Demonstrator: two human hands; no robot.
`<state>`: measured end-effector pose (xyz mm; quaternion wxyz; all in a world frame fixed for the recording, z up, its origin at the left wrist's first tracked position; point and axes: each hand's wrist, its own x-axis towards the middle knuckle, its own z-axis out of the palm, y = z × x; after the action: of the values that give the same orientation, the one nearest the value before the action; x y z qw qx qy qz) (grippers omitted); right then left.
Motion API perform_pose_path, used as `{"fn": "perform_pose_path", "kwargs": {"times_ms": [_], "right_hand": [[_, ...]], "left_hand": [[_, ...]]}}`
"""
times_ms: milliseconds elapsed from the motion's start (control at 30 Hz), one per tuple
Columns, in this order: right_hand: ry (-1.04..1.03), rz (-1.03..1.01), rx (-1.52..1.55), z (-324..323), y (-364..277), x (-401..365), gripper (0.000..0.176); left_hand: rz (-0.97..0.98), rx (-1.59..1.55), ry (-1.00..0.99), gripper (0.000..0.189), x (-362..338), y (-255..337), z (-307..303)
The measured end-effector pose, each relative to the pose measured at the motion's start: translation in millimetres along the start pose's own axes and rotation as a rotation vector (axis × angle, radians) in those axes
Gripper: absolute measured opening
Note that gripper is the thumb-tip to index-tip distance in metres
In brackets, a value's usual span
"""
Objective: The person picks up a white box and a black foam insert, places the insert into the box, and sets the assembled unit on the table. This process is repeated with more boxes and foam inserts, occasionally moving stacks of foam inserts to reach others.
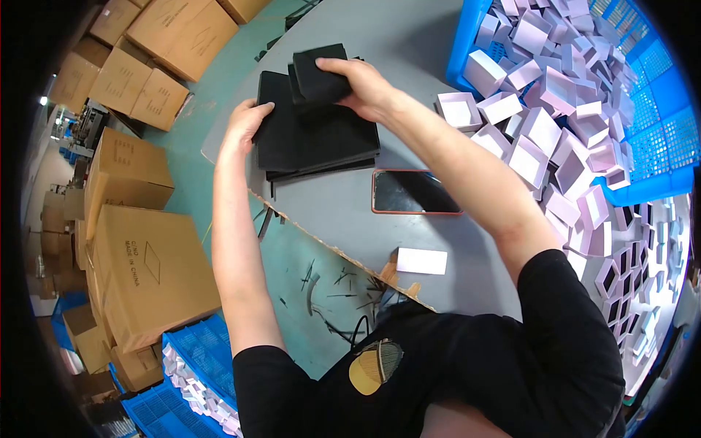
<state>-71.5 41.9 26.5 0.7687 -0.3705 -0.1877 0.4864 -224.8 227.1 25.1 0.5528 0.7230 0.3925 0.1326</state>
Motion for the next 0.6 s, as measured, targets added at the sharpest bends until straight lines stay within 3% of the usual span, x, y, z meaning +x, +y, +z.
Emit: {"fn": "perform_pose_path", "kwargs": {"times_ms": [100,167,267,367,433,600], "right_hand": [[0.191,-0.186,0.129,20.9,34.2,34.0,0.045],[0.343,-0.221,0.057,24.4,58.3,57.2,0.051],[0.414,-0.193,0.041,30.5,67.3,46.5,0.046],[0.321,-0.169,0.191,15.3,72.6,42.0,0.04],[0.27,-0.18,0.299,9.6,76.0,45.2,0.037],[0.293,-0.162,0.244,8.8,77.8,42.8,0.038]], "left_hand": [[0.06,0.332,0.213,0.048,16.9,-10.6,5.5],[0.108,0.6,0.367,0.056,24.3,-14.3,13.5],[0.234,0.813,0.504,0.044,24.6,-19.4,28.3],[0.28,0.785,0.479,0.037,25.8,-30.4,31.5],[0.27,0.564,0.424,0.033,34.8,-45.8,26.2],[0.29,0.116,0.367,0.035,38.3,-58.4,19.3]]}}
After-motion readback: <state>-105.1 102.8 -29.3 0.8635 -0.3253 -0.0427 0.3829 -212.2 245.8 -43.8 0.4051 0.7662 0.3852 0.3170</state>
